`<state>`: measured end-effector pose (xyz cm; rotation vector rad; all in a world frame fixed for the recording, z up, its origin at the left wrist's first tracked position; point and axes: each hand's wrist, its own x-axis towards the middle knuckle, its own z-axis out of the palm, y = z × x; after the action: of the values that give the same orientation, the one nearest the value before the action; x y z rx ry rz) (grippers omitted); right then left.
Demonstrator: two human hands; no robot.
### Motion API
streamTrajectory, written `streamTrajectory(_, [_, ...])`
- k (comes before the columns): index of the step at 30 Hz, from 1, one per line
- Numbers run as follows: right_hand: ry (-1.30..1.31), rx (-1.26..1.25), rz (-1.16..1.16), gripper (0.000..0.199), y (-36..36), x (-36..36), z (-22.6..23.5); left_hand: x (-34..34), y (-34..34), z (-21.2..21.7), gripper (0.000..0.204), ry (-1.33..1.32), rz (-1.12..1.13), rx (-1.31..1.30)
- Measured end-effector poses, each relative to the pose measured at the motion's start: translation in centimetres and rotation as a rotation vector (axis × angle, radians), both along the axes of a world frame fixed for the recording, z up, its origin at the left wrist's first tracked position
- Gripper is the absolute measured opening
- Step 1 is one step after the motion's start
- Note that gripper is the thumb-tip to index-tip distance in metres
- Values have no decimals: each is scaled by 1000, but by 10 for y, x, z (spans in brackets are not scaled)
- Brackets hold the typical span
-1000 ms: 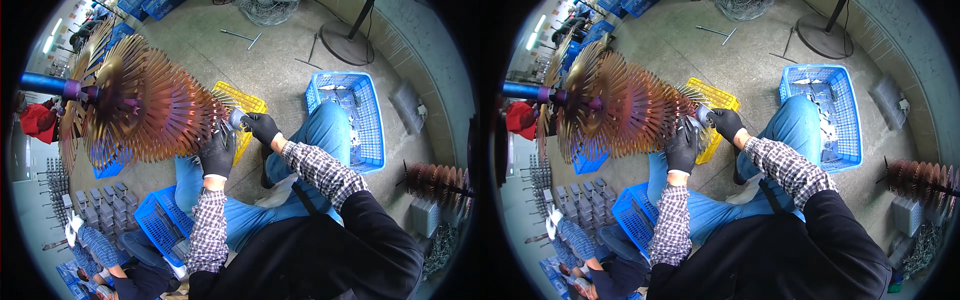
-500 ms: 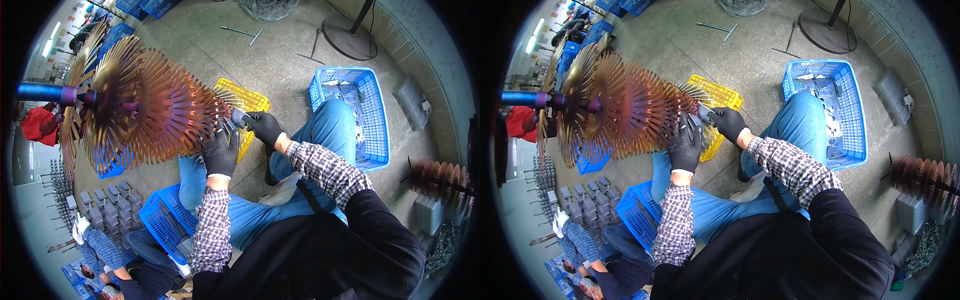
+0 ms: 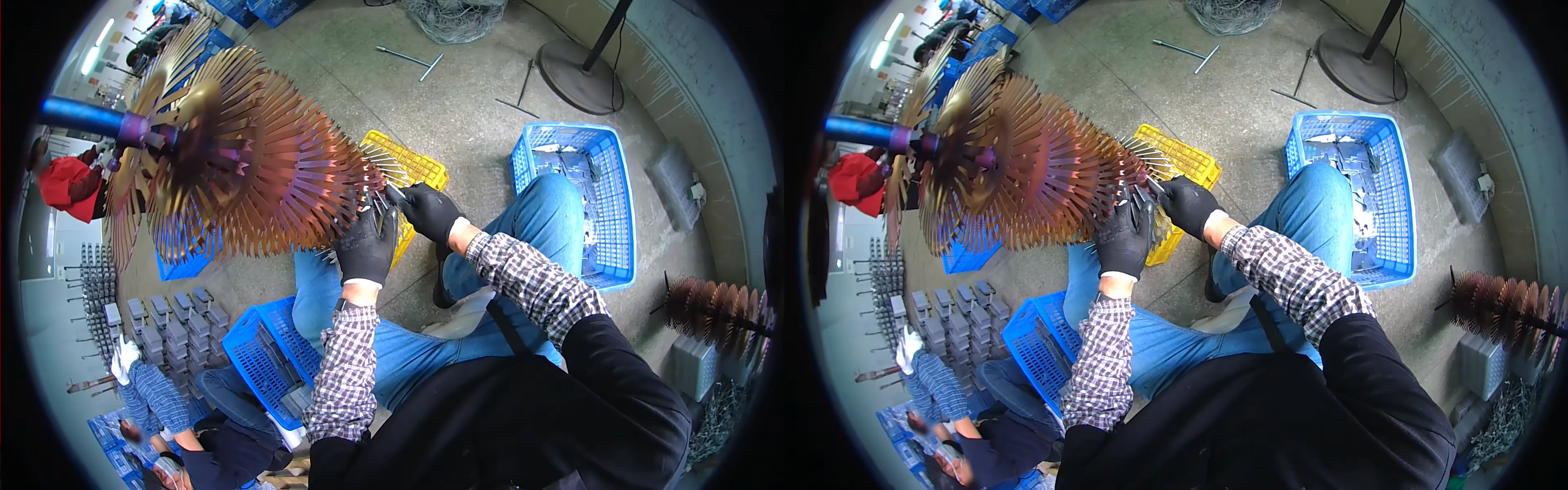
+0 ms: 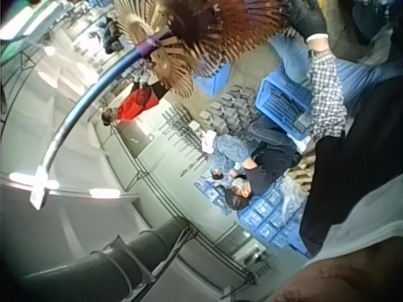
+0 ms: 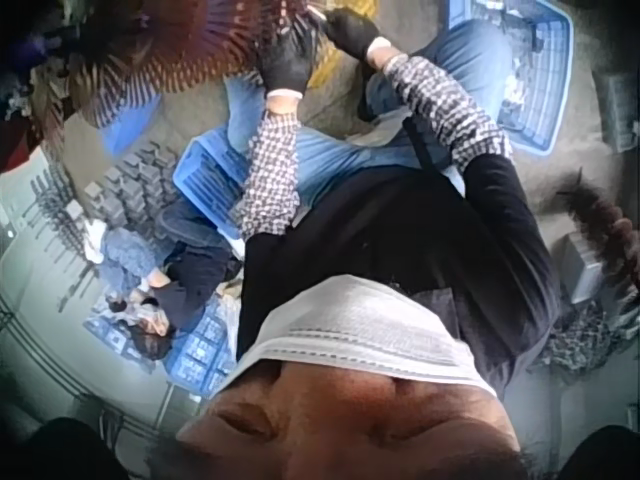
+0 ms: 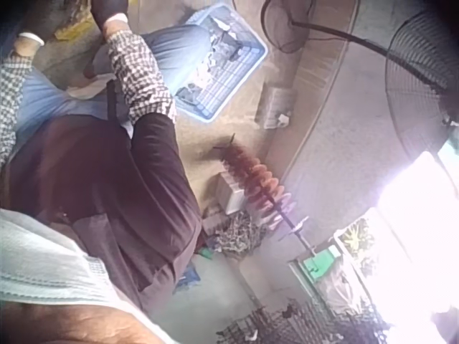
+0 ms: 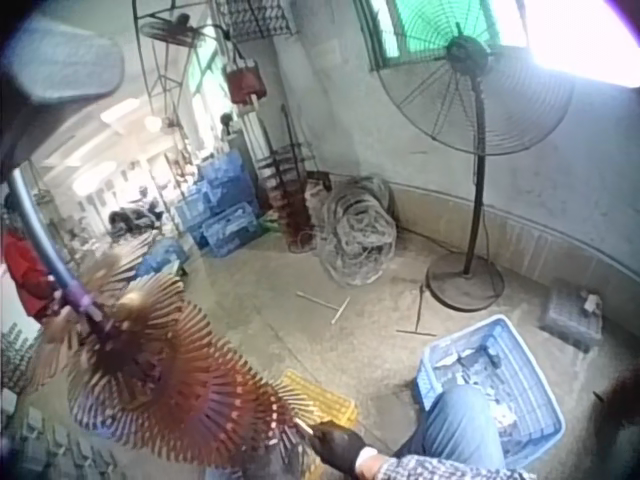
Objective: Assembling segments onto a large industrial metal brush shaft.
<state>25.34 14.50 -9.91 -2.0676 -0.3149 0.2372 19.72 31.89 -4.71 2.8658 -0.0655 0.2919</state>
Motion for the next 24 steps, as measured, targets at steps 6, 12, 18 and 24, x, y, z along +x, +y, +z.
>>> streamTrajectory(6, [-109, 15, 40, 26, 10, -3, 0, 7, 0, 4, 55, -206, -34, 148])
streamTrajectory(12, [-159, -23, 42, 25, 14, 2, -2, 9, -5, 5, 56, -214, -18, 76])
streamTrajectory(18, [-164, -66, 91, 24, 12, 5, -2, 15, -8, -5, 47, -293, 52, 54])
streamTrajectory(24, [-230, -71, 126, 26, 9, 5, 5, 14, -8, -6, 47, -296, 29, 74])
